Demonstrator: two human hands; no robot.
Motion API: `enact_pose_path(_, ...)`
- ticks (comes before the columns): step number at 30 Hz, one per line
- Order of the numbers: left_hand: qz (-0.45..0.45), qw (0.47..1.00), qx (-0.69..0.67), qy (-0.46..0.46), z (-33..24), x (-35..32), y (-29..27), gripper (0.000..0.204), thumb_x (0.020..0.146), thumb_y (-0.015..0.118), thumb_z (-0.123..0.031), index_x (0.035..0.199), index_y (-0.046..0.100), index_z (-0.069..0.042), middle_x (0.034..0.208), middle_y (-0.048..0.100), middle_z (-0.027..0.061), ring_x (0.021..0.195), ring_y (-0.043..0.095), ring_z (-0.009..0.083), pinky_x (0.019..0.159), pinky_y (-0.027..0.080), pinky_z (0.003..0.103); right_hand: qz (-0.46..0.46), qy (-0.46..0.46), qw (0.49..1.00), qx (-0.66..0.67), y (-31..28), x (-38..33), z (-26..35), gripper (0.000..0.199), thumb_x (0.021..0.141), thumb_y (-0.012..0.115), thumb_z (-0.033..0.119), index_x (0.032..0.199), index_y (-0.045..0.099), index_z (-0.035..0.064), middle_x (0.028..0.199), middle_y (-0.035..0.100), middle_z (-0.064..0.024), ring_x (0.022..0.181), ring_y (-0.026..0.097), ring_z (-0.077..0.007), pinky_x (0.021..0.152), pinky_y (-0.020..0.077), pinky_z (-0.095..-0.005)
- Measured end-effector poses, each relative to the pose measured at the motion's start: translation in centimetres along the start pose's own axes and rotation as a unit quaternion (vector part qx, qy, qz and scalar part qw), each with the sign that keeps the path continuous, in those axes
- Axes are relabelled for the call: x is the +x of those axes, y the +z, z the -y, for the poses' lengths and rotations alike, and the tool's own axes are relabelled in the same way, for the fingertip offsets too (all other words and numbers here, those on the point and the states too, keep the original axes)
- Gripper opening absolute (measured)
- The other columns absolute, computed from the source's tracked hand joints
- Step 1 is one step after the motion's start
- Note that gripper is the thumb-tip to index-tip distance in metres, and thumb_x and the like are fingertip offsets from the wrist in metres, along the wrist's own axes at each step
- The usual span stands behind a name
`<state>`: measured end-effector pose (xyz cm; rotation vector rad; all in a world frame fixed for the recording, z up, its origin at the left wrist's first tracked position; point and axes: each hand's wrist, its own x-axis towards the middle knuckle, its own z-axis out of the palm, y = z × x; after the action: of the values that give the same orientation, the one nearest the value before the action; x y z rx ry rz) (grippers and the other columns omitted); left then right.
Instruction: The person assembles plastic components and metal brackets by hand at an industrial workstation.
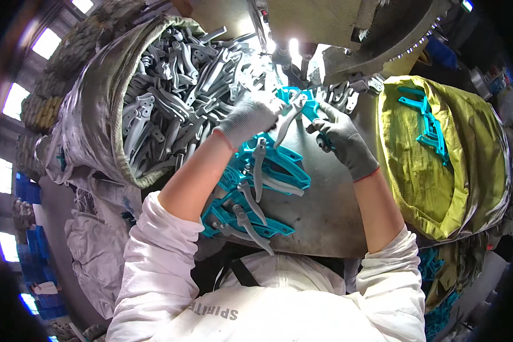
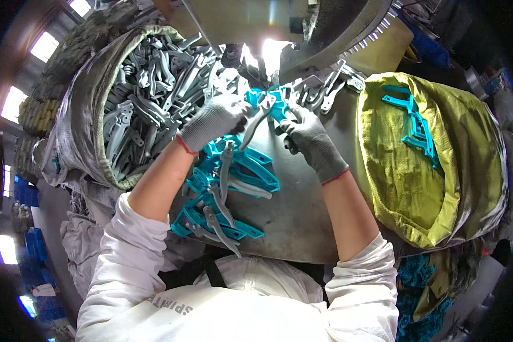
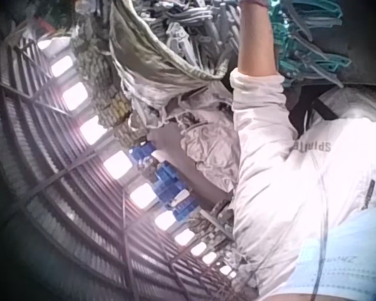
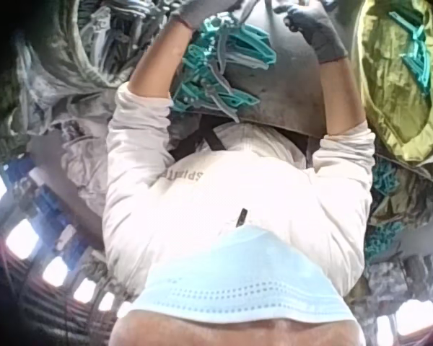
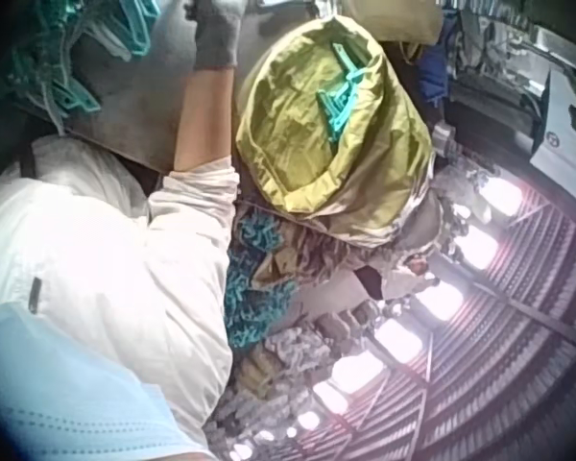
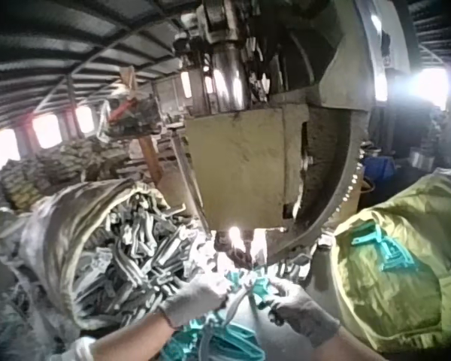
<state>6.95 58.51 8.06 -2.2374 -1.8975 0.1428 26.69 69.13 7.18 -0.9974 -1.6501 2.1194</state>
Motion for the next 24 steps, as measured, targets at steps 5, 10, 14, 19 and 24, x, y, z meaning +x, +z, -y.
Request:
enact_pose_path(5, -0.024, 0.996, -0.061, -0.058, 5.0, 0.2, 3.5, 0.023, 0.082, 0.048, -0.014, 0.098, 0.062, -0.004, 0.094, 0.062, 0.0165, 0.088, 0.059, 0.0335, 0.083, 0.047, 0.04, 0.012, -0.036, 0.999, 0.015, -0.1, -0.1, -0.7, 0.054, 0.082, 0.053, 0.005, 0.134, 0.039, 0.003, 0.077, 0.059, -0.0059, 0.046, 0.048, -0.0051, 0.038, 0.0394, -0.0188)
enact_pose_path(10, -0.035, 0.964, -0.182, -0.191, 5.4, 0.2, 4.9, 0.02, 0.086, 0.053, -0.022, 0.094, 0.061, -0.006, 0.088, 0.062, 0.0157, 0.081, 0.06, 0.0308, 0.074, 0.047, 0.039, -0.007, -0.022, 0.999, -0.023, 0.2, -0.3, 0.0, 0.056, 0.083, 0.054, 0.006, 0.136, 0.035, 0.0015, 0.077, 0.059, -0.007, 0.046, 0.048, -0.0056, 0.039, 0.0401, -0.0198)
enact_pose_path(14, -0.161, 0.889, -0.324, -0.281, 5.4, -1.3, 2.6, 0.014, 0.083, 0.059, -0.015, 0.083, 0.055, -0.002, 0.069, 0.06, 0.0116, 0.062, 0.059, 0.0222, 0.059, 0.046, 0.035, 0.008, -0.023, 1.0, 0.012, 0.0, -1.1, 0.9, 0.06, 0.085, 0.054, 0.006, 0.14, 0.03, 0.0023, 0.078, 0.061, -0.0094, 0.045, 0.048, -0.0064, 0.038, 0.0382, -0.02)
enact_pose_path(19, -0.103, 0.797, -0.495, -0.331, 3.4, -3.7, -2.4, 0.024, 0.083, 0.063, -0.016, 0.09, 0.05, 0.002, 0.067, 0.058, 0.0071, 0.046, 0.056, 0.0105, 0.041, 0.044, 0.024, 0.052, 0.01, 0.999, 0.008, -0.1, -1.7, 1.1, 0.053, 0.085, 0.053, 0.006, 0.136, 0.039, 0.0057, 0.076, 0.059, -0.0075, 0.044, 0.047, -0.0072, 0.038, 0.0381, -0.0203)
enact_pose_path(24, 0.045, 0.777, -0.55, -0.303, 1.1, -5.0, -6.6, 0.032, 0.09, 0.055, -0.028, 0.096, 0.056, 0.003, 0.076, 0.061, 0.004, 0.067, 0.058, 0.0061, 0.059, 0.048, 0.022, 0.029, 0.013, 0.999, -0.033, 0.1, -1.6, 0.2, 0.049, 0.085, 0.051, 0.007, 0.133, 0.043, 0.0076, 0.073, 0.058, -0.0052, 0.044, 0.045, -0.0072, 0.038, 0.0368, -0.0198)
